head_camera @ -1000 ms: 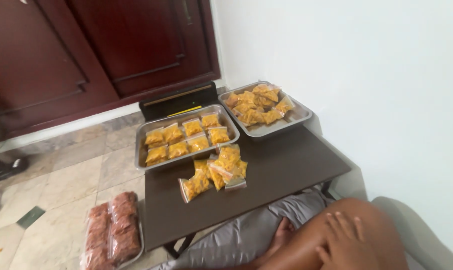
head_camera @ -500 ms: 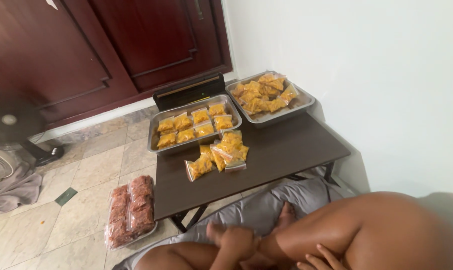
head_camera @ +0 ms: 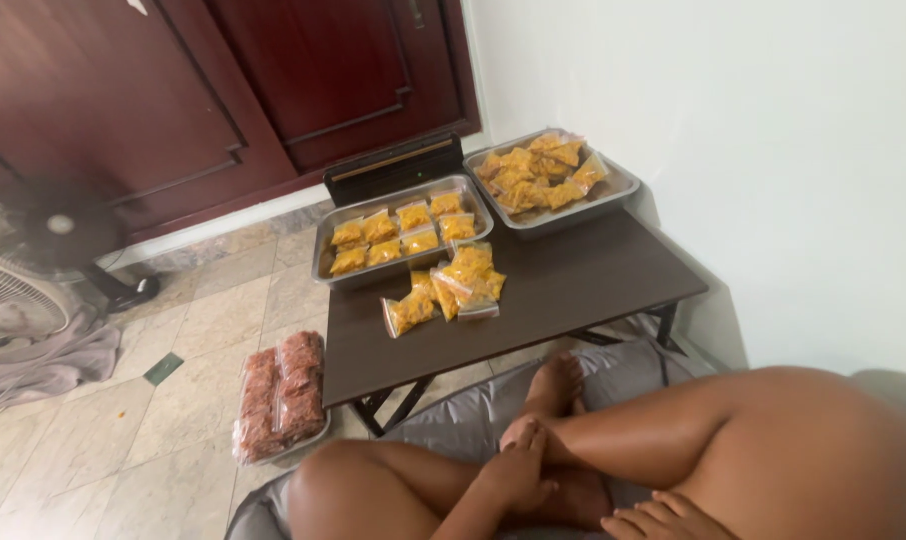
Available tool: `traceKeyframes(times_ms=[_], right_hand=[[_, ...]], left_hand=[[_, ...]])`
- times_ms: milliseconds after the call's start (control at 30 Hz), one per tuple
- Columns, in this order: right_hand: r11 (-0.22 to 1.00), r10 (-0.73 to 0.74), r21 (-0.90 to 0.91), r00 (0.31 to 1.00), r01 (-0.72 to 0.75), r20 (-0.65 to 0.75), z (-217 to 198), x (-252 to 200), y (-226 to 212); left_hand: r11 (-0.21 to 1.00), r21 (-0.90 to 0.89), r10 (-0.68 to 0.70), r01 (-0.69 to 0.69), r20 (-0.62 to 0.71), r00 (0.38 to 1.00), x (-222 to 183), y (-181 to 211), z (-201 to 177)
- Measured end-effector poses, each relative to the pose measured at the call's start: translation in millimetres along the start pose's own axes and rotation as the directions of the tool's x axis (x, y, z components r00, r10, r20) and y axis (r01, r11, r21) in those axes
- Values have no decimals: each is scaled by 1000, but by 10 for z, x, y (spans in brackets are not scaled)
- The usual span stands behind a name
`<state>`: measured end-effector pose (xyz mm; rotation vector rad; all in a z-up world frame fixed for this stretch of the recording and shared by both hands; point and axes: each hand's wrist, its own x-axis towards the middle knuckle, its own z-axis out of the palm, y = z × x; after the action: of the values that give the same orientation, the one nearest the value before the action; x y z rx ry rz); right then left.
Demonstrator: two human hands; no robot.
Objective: The person is taking small, clear plastic bags filled with yellow snacks from metal trays and arranging them into organized rows on a dark table.
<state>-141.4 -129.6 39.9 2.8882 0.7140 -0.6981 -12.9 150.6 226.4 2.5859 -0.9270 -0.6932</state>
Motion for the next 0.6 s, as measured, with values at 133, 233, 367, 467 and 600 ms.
traceKeyframes(times_ms=[133,233,367,467,600], right_hand=[[988,-120,70,977,134,-178,-1515,-555,-457],[964,-268,-134,821,232,-504,-1404,-366,-474],[967,-204,42,866,250,-457,-1864,-522,-640],[950,-276,11,858,311,-433,-2040,-617,-731],[895,-262,216,853,389,-451,-2878,-957,-917]], left_hand=[[991,93,-103,93,116,988,11,86,-131],[992,119,29,-43,111,993,-82,260,-344],[987,135,90,-83,-45,995,-306,468,-769],[852,436,377,-291,-124,918,-460,601,-1286],[907,403,-72,121,-136,988,-421,879,-2216]])
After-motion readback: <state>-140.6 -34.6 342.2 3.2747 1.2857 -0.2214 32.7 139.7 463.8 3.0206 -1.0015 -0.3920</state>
